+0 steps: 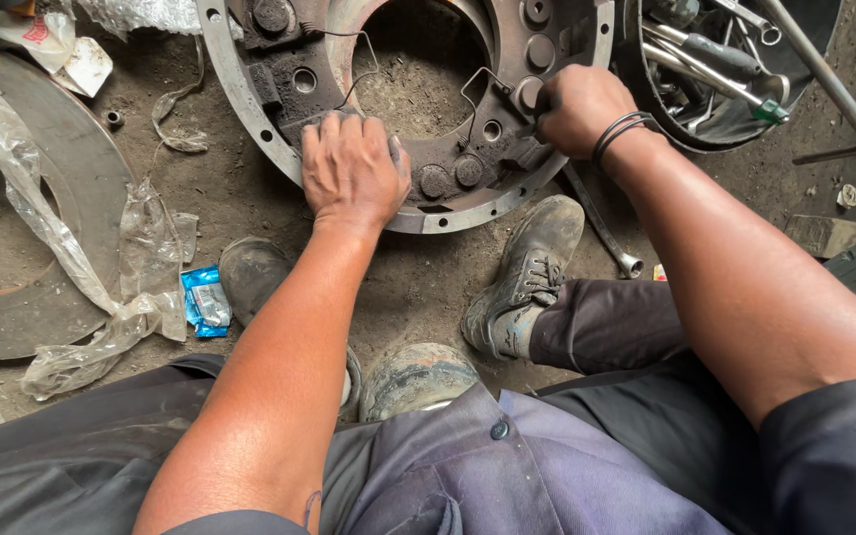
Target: The person scrubs the surface of a large, circular mechanical part using a small metal tool. They systematically clean the circular indentations and the surrounding metal surface while sitting on the floor.
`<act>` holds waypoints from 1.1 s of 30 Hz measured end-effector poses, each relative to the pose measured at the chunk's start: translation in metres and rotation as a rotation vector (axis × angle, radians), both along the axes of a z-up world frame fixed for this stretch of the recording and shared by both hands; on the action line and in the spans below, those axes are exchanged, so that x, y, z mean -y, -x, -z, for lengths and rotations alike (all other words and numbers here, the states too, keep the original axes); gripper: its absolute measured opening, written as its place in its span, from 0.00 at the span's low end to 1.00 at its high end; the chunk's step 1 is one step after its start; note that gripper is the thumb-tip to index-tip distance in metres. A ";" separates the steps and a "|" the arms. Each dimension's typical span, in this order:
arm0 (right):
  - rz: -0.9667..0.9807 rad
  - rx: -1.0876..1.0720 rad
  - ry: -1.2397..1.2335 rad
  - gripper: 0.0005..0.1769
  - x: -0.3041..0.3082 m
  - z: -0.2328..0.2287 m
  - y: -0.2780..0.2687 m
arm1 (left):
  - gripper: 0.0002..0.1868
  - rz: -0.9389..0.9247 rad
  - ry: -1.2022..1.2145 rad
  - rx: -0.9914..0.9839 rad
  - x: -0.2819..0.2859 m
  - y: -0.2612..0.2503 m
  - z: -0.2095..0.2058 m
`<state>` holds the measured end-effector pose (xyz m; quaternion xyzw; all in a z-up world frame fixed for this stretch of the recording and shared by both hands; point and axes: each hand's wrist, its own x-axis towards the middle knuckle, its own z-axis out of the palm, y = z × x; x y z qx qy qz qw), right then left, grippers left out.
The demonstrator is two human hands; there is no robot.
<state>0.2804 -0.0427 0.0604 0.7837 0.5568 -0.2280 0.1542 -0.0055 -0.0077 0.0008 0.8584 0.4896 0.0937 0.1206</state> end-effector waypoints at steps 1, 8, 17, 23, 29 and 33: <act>-0.025 0.036 0.021 0.13 0.002 0.001 0.005 | 0.13 0.000 -0.012 0.010 0.000 0.000 0.000; -0.158 -0.074 0.071 0.14 0.011 0.004 0.012 | 0.12 -0.004 -0.042 0.047 0.001 0.000 -0.002; -0.019 -0.012 -0.179 0.13 0.015 -0.010 0.007 | 0.12 0.000 -0.036 0.044 0.001 0.001 0.001; -0.068 0.089 -0.002 0.10 0.019 0.005 0.021 | 0.13 -0.003 -0.071 0.047 0.001 0.001 0.001; 0.080 -0.020 0.015 0.09 0.017 0.006 0.024 | 0.13 0.004 -0.004 -0.024 0.000 -0.001 0.002; -0.087 0.116 -0.040 0.09 0.021 -0.001 0.029 | 0.14 0.004 0.024 -0.037 0.000 0.000 0.001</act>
